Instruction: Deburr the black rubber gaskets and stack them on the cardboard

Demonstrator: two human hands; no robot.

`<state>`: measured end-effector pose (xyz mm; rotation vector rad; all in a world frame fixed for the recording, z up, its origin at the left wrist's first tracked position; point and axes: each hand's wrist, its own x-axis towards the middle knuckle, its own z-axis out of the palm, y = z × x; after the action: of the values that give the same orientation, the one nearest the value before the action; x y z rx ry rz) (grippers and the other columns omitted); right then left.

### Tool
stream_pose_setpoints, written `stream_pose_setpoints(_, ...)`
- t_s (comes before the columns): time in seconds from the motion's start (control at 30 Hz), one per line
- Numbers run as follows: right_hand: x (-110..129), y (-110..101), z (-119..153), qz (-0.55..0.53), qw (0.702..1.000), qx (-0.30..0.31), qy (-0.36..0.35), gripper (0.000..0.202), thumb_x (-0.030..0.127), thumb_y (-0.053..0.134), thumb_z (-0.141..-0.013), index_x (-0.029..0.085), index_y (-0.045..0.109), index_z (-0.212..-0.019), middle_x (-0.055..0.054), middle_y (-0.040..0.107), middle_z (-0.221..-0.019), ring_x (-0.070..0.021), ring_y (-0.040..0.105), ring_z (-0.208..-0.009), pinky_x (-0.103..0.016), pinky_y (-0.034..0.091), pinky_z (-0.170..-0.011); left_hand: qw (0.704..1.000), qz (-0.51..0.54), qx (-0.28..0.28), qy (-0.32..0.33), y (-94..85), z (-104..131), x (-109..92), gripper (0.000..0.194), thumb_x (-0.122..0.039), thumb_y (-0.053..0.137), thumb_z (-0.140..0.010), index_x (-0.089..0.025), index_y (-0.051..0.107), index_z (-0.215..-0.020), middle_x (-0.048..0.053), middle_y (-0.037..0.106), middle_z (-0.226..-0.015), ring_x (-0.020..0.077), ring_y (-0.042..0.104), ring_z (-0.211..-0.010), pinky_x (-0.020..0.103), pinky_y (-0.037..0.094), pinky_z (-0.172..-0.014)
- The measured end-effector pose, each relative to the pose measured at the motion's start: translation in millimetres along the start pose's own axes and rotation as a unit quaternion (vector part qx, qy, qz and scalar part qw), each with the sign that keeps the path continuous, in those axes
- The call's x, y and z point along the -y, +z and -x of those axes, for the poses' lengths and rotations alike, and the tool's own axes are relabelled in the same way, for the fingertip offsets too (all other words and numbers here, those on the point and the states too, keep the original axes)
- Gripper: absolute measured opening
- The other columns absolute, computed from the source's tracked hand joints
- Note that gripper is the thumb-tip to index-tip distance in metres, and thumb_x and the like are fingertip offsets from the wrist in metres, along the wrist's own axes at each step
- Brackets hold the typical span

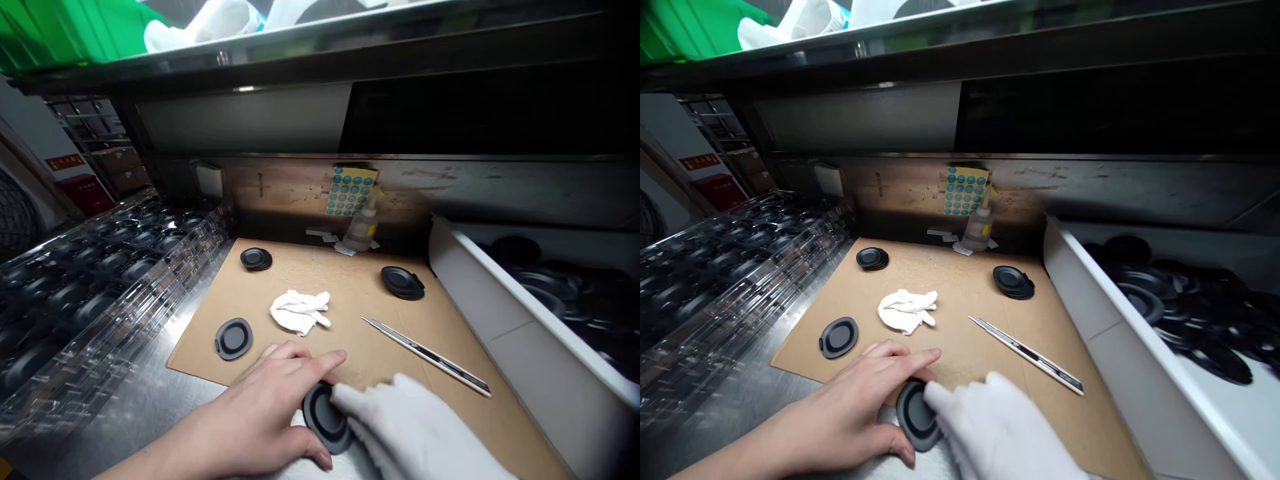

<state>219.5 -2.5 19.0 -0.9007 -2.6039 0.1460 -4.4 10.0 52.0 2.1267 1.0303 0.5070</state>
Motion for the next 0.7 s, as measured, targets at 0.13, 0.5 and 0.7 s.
stream_pose_setpoints(0.13,-1.6,-17.1,-12.9,-0.003,1.000,0.012,-0.012,0.031,0.046,0.061,-0.099,0.031,0.063,-0.125,-0.003,0.078,-0.085,-0.0252,0.074,-0.079,-0.033,0.054,-0.071,0.998,-0.008,0.058,0.027,-8.9,1.3,-5.4,0.094,-0.023,0.085,-0.092,-0.041,0.033,-0.169,0.003,0.062,-0.155,0.0282,0.048,-0.146,0.043,0.043,-0.123)
stream_pose_setpoints(0.5,-7.1,-14.5,-3.2,0.087,0.995,-0.016,-0.040,0.018,0.039,0.056,-0.105,0.028,0.060,-0.119,0.001,0.073,-0.080,-0.0192,0.068,-0.068,-0.030,0.046,-0.066,1.000,-0.012,0.020,0.021,6.1,-1.1,-1.8,0.094,-0.034,0.091,-0.087,-0.034,0.040,-0.166,0.008,0.066,-0.144,0.0330,0.056,-0.138,0.050,0.041,-0.124)
stream_pose_setpoints(0.7,-11.0,6.9,17.9,0.130,0.990,-0.038,-0.024,0.018,0.024,0.055,-0.100,0.028,0.056,-0.118,0.003,0.075,-0.080,-0.0187,0.064,-0.056,-0.035,0.043,-0.067,0.997,0.003,0.078,0.030,-16.1,-4.0,-8.0,0.095,-0.020,0.091,-0.086,-0.042,0.042,-0.164,0.003,0.066,-0.148,0.0303,0.054,-0.141,0.043,0.048,-0.119)
